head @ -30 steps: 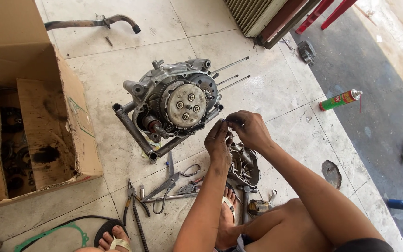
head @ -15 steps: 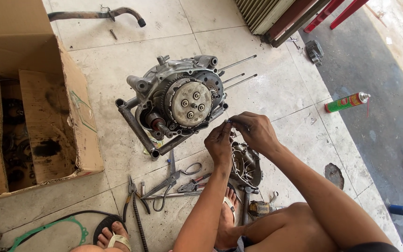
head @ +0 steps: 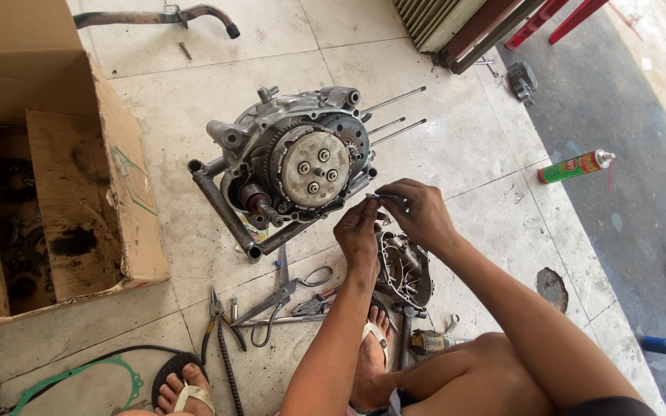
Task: Repairing a motorcycle engine by cleaning the casing, applying a new gasket, and installing the engine cover
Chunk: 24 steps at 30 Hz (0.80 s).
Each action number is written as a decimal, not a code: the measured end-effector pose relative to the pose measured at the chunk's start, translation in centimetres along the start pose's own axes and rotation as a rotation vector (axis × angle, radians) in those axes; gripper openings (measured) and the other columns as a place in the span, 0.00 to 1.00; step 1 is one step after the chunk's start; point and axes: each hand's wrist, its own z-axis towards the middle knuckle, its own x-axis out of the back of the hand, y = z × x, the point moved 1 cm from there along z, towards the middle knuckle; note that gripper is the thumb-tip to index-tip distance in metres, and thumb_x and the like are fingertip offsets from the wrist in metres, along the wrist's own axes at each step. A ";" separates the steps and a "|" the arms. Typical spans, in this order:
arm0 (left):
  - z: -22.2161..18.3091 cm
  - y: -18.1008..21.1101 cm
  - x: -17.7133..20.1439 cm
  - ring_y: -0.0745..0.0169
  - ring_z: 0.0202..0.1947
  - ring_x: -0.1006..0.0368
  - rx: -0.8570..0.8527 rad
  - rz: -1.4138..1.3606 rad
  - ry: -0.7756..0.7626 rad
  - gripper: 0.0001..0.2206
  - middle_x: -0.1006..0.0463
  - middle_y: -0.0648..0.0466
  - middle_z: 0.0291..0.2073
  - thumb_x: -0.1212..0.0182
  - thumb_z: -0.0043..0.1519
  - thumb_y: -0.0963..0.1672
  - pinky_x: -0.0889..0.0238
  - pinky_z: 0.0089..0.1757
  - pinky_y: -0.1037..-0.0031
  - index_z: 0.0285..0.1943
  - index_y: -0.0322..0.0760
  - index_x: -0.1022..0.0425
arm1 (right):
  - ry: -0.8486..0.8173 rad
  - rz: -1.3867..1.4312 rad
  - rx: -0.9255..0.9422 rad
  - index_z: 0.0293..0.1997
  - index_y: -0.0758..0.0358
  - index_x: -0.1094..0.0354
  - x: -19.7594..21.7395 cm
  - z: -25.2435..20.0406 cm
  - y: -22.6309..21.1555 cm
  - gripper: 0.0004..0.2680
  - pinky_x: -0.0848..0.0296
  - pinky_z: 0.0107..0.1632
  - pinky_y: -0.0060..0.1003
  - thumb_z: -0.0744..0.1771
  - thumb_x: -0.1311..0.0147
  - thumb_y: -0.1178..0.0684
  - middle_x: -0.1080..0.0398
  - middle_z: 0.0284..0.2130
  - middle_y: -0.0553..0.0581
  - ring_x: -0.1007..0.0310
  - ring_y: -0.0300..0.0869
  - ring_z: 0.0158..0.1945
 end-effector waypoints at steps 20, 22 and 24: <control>-1.3 -3.3 1.6 0.72 0.21 0.30 0.233 0.091 -0.002 0.15 0.18 0.46 0.31 0.26 0.59 0.46 0.39 0.22 0.86 0.47 0.27 0.19 | 0.113 0.197 -0.385 0.42 0.53 0.20 -1.1 3.2 0.5 0.07 0.29 0.32 0.27 0.64 0.33 0.48 0.28 0.15 0.51 0.26 0.36 0.20; -1.6 -3.2 1.4 0.73 0.21 0.31 0.233 0.115 -0.022 0.15 0.19 0.47 0.31 0.26 0.59 0.46 0.39 0.23 0.87 0.46 0.28 0.19 | 0.151 0.191 -0.364 0.40 0.54 0.20 -1.2 3.1 0.5 0.06 0.29 0.30 0.27 0.64 0.33 0.49 0.27 0.16 0.52 0.26 0.37 0.19; -1.6 -3.3 1.3 0.73 0.21 0.31 0.228 0.124 -0.031 0.15 0.19 0.47 0.31 0.26 0.59 0.46 0.40 0.23 0.86 0.46 0.27 0.19 | 0.160 0.184 -0.366 0.41 0.54 0.20 -1.6 3.2 0.8 0.06 0.29 0.30 0.27 0.64 0.33 0.49 0.27 0.15 0.52 0.26 0.36 0.19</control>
